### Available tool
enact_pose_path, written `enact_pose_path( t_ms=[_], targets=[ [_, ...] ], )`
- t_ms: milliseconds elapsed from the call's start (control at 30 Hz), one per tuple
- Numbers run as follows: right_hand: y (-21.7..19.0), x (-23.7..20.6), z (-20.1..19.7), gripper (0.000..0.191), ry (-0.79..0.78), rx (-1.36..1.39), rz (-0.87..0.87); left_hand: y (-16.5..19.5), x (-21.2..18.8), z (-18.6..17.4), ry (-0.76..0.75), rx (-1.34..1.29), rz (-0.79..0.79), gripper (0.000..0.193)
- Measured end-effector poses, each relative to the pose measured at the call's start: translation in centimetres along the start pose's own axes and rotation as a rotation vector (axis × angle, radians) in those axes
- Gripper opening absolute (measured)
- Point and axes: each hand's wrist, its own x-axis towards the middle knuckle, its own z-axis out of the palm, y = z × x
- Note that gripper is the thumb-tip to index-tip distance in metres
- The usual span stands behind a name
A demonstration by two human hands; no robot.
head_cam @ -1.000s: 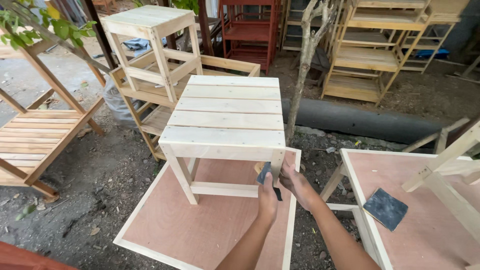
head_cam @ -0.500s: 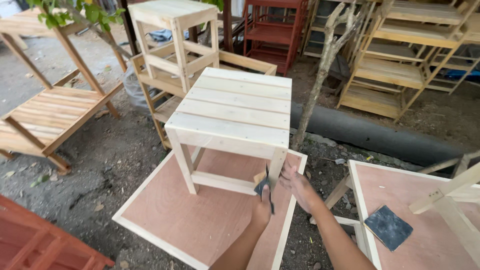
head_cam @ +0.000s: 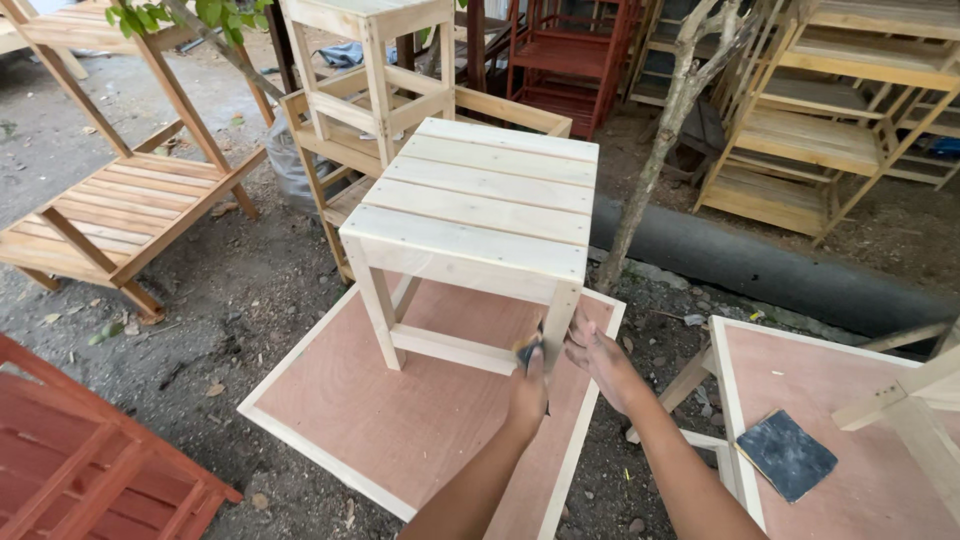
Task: The person sands a small wooden stool with a sanding block, working over the slatted top, edges, legs and side rails. They repeatedly flip and reposition the stool on a plywood board to reach all surfaces, and at one point use a dark sanding pad on a leg.
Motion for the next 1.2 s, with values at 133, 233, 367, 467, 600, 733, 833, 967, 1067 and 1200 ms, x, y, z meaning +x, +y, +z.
enact_pose_path(
  t_ms=[133, 233, 367, 467, 600, 733, 833, 967, 1067, 1200],
  targets=[
    [0.3, 0.4, -0.1, 0.096, -0.023, 0.001, -0.027, 0.2, -0.1, -0.3, -0.025, -0.06, -0.045, 0.06],
    [0.5, 0.5, 0.1, 0.096, 0.003, 0.022, 0.018, 1.3, -1.0, -0.7, -0.038, -0.003, -0.039, 0.053],
    [0.4, 0.2, 0.3, 0.094, 0.026, 0.02, 0.024, 3.6, -1.3, -0.5, 0.045, 0.039, 0.653, 0.059],
    [0.3, -0.3, 0.4, 0.094, 0.019, -0.013, -0.025, 4.5, -0.3, 0.3, -0.033, -0.104, -0.164, 0.058],
    [0.2, -0.4, 0.8, 0.094, 0.083, -0.012, -0.02, 2.9, -1.0, -0.2, -0.118, 0.001, -0.029, 0.059],
    [-0.7, -0.5, 2.7, 0.08, 0.293, -0.071, -0.065, -1.2, -4.6, -3.8, -0.129, 0.25, 0.494, 0.068],
    [-2.6, -0.7, 6.0, 0.064, 0.646, -0.474, -0.436, -2.5, -4.5, -7.4, 0.167, 0.241, -0.171, 0.068],
    [-6.6, -1.4, 10.3, 0.042, 0.799, -1.007, -0.93, -0.7, -1.7, -16.5, 0.614, 0.21, -0.339, 0.062],
    [-8.3, -0.6, 14.0, 0.022, 0.732, -0.923, -0.98, 4.4, 1.4, -22.1, 0.845, -0.029, 0.232, 0.036],
    [-6.6, 2.0, 18.4, 0.02, 0.539, -0.899, -0.889, 13.0, 6.6, -22.9, 0.723, -0.033, 0.348, 0.029]
  ],
)
